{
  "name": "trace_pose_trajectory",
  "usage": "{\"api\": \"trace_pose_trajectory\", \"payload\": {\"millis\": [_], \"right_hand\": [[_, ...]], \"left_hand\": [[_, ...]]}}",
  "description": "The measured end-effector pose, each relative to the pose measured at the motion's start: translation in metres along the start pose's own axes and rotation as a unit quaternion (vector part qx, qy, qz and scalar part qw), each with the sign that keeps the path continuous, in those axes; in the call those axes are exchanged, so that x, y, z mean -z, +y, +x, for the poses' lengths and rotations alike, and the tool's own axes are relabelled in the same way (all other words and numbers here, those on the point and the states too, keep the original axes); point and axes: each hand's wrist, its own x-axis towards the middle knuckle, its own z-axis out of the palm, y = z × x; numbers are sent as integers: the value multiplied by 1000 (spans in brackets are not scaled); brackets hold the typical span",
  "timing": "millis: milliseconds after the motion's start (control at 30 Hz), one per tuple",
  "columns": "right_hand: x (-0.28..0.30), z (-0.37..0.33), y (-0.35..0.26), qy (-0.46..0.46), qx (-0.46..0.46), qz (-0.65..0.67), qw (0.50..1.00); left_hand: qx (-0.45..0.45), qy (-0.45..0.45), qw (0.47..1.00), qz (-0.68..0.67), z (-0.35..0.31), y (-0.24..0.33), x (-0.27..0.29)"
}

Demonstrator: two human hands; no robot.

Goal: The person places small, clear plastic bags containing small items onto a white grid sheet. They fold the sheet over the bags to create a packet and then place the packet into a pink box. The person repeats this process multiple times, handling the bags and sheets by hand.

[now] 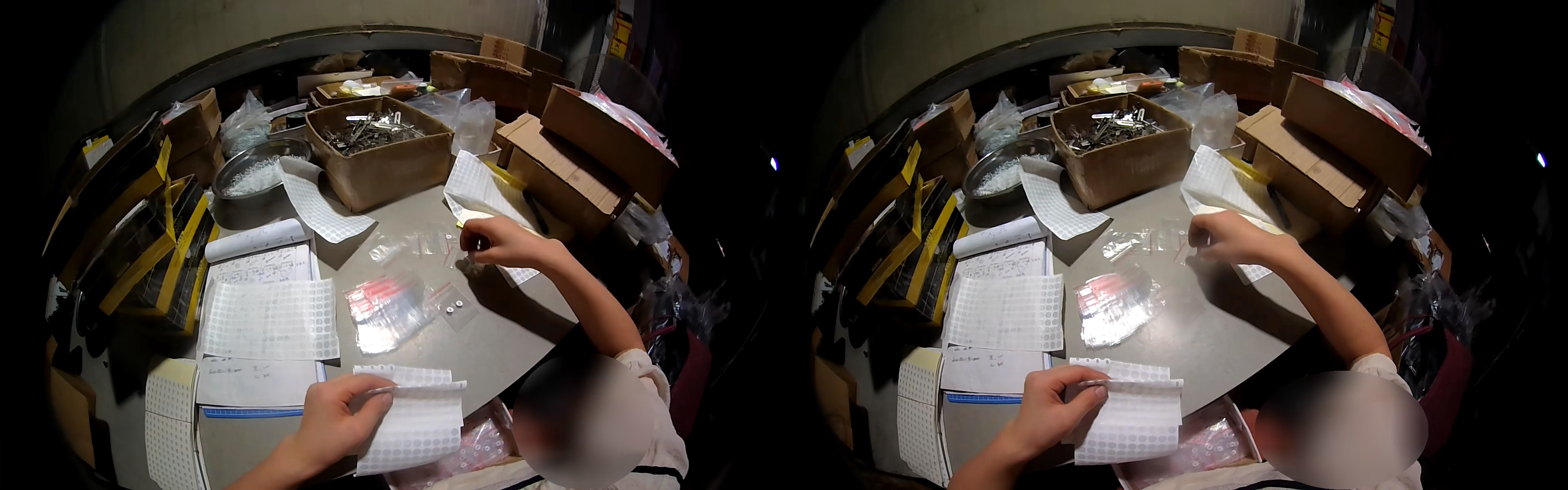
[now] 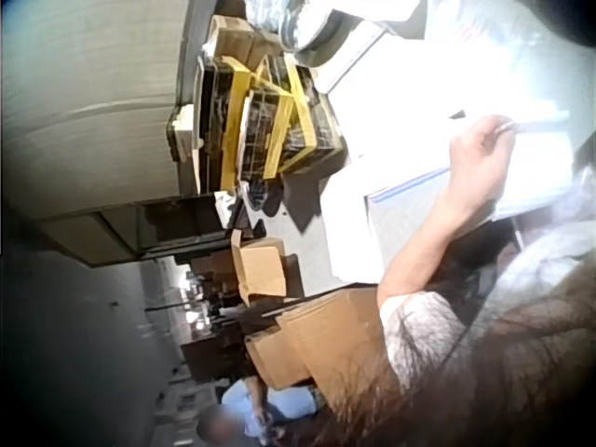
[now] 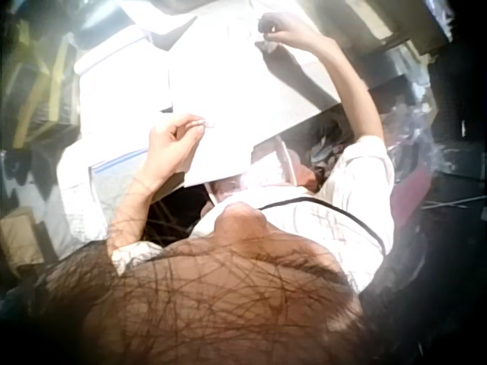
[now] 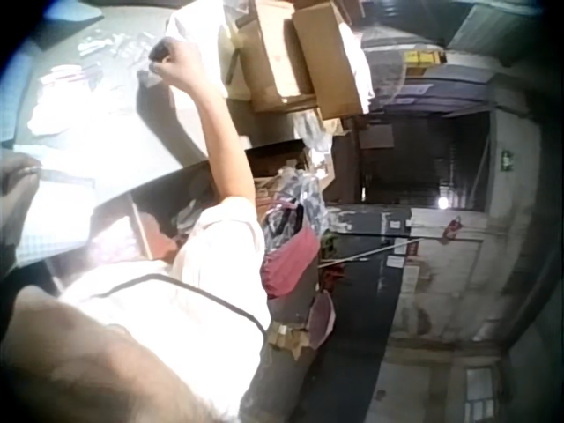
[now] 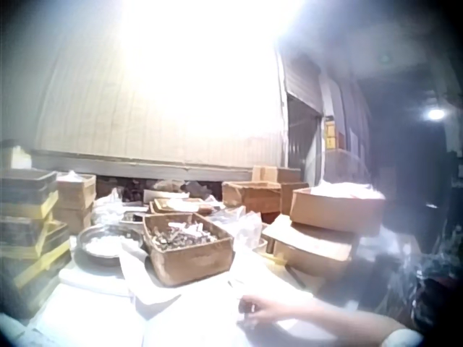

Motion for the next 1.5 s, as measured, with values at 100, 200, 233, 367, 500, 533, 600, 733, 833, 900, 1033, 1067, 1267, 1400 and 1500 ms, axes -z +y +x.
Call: {"api": "trace_pose_trajectory", "payload": {"millis": [100,200,233,367,500,533,600,733,833,900,1033,1067,1267,1400,1500], "right_hand": [[-5,6,-5,-69,21,-35,997],[-12,10,-10,-65,28,-103,992],[-15,11,-9,-56,34,-126,990],[-20,12,-7,-24,53,-199,978],[-3,31,-13,-39,-41,-240,969],[4,37,-1,5,-6,-167,986],[3,57,31,87,23,-24,996],[-17,91,61,74,-71,300,949],[-32,96,70,116,-20,218,969],[-42,94,64,165,25,87,982],[-41,91,36,145,10,-62,988],[-37,91,39,135,-12,-71,988],[-6,70,50,70,-143,-120,980],[-13,36,66,121,-102,-128,979],[-36,8,55,186,3,-195,963]], "left_hand": [[-12,1,1000,-4,-1,-2,1],[-14,-5,1000,-10,-1,-3,1],[-14,-7,1000,-11,-1,-2,1],[3,-21,1000,-5,-1,4,2],[2,-13,1000,-10,-3,2,2],[-2,-14,1000,-9,-3,2,2],[-9,-11,1000,-11,-1,1,0],[-19,13,1000,-20,-2,1,1],[-28,18,999,-28,-2,3,0],[-30,20,999,-29,-3,4,0],[-23,22,999,-19,-6,7,2],[-24,19,999,-15,-6,8,2],[-40,24,999,-29,-4,7,2],[-52,31,998,-24,-3,8,1],[-37,42,998,-34,-4,8,4]]}}
